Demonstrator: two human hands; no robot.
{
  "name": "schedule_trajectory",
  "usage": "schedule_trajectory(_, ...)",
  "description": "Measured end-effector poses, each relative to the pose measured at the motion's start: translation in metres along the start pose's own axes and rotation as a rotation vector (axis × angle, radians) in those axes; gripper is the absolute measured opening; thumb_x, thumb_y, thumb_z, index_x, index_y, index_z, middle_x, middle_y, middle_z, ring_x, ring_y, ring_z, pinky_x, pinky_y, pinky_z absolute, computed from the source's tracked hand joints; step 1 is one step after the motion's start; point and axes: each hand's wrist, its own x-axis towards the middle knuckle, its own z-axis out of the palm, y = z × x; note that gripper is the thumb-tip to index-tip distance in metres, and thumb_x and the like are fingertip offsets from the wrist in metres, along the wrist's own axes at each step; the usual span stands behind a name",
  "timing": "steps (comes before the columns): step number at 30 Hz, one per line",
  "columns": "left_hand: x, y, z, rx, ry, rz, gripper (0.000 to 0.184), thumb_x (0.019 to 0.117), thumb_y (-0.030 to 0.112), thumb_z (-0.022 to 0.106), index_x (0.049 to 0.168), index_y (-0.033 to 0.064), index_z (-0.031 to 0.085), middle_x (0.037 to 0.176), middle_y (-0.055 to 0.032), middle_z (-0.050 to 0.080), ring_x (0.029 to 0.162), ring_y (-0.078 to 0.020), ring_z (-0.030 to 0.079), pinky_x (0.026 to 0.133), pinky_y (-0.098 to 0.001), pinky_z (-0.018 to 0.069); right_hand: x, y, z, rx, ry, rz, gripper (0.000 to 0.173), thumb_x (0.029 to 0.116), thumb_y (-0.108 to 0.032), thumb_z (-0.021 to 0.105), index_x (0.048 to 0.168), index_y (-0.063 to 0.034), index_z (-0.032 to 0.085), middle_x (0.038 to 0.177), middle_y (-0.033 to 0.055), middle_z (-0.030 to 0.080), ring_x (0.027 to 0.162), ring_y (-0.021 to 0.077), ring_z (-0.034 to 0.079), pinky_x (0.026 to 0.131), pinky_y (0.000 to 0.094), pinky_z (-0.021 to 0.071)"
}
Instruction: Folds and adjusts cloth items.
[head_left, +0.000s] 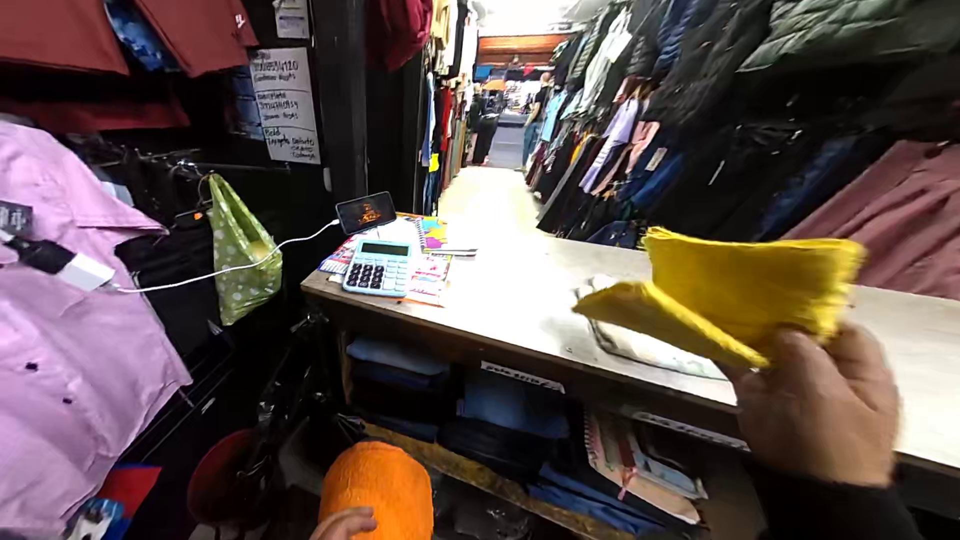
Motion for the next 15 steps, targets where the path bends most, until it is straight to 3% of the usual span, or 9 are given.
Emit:
schedule_trajectory(1,0.004,0.005,0.001,-0.045,-0.005,0.004,0.03,0.0981,0.0,0.051,0.12,-0.0149,0.065,0.128,-0.0304,0.064,0.123,-0.0371,0.062,0.106,-0.0457,0.0485,-0.022,-0.016,0.003,0.038,0.028,0.004,0.03,0.1047,-0.015,0.044,0.134,-0.0153,0.05,0.113,-0.0053,0.065,0.101,0.0057,0.066,0.089,0.0336,0.0584)
schedule_trajectory(3,0.012,0.022,0.008,-0.187,-0.037,-0.002,0.033,0.1003,0.003,0.049,0.126,-0.0141,0.061,0.129,-0.0276,0.065,0.122,-0.0313,0.063,0.106,-0.0433,0.0493,-0.076,-0.052,0.017,-0.079,0.019,0.12,0.034,0.1065,-0.009,0.036,0.139,-0.0005,0.041,0.111,-0.0014,0.061,0.098,-0.0044,0.062,0.088,0.0204,0.0544)
schedule_trajectory(5,0.02,0.033,0.022,-0.359,-0.098,0.046,0.043,0.1024,0.016,0.046,0.132,-0.0146,0.055,0.13,-0.0254,0.064,0.12,-0.0272,0.064,0.103,-0.042,0.0515,-0.132,-0.072,0.034,-0.099,-0.105,0.31,0.039,0.1044,0.001,0.032,0.141,0.0147,0.033,0.11,0.0049,0.059,0.094,-0.0099,0.058,0.087,0.0124,0.05)
schedule_trajectory(7,0.023,0.042,0.038,-0.552,-0.199,0.112,0.065,0.1019,0.037,0.052,0.138,-0.0166,0.046,0.133,-0.0202,0.062,0.119,-0.0187,0.064,0.101,-0.0371,0.0524,-0.181,-0.065,0.053,0.068,-0.163,0.53,0.033,0.1011,0.008,0.03,0.132,0.0123,0.041,0.095,-0.004,0.067,0.082,-0.0098,0.064,0.079,0.0127,0.0554)
schedule_trajectory(8,0.021,0.047,0.044,-0.62,-0.236,0.131,0.067,0.1012,0.038,0.056,0.138,-0.0169,0.044,0.129,-0.0137,0.063,0.115,-0.0103,0.064,0.099,-0.0316,0.0528,-0.198,-0.057,0.06,0.147,-0.194,0.64,0.03,0.1013,0.008,0.029,0.127,0.0069,0.046,0.089,-0.0069,0.07,0.077,-0.0072,0.067,0.075,0.0148,0.0582)
schedule_trajectory(10,0.012,0.05,0.057,-0.692,-0.184,0.063,0.039,0.0982,0.015,0.059,0.124,-0.0134,0.052,0.108,-0.0027,0.069,0.098,-0.0012,0.067,0.091,-0.0251,0.0559,-0.226,-0.042,0.061,0.225,-0.277,0.803,0.028,0.1045,0.003,0.031,0.124,0.0019,0.051,0.09,-0.0027,0.073,0.079,0.0005,0.071,0.074,0.0206,0.0612)
schedule_trajectory(12,0.007,0.043,0.067,-0.716,-0.083,-0.088,0.015,0.0963,0.002,0.056,0.108,-0.0052,0.063,0.092,0.0012,0.073,0.086,-0.0026,0.071,0.084,-0.0257,0.0601,-0.245,-0.021,0.054,0.113,-0.375,0.762,0.026,0.1023,-0.003,0.043,0.125,0.0016,0.053,0.1,0.0036,0.071,0.087,0.0055,0.071,0.077,0.0233,0.0607)
schedule_trajectory(15,0.005,0.035,0.073,-0.704,0.042,-0.153,0.015,0.099,0.004,0.052,0.101,-0.0023,0.065,0.086,0.0012,0.073,0.082,-0.0034,0.071,0.082,-0.0248,0.0601,-0.258,0.007,0.043,-0.191,-0.53,0.394,0.054,0.0985,-0.024,0.055,0.141,0.0092,0.048,0.137,0.0212,0.058,0.122,0.0197,0.062,0.097,0.0328,0.0559)
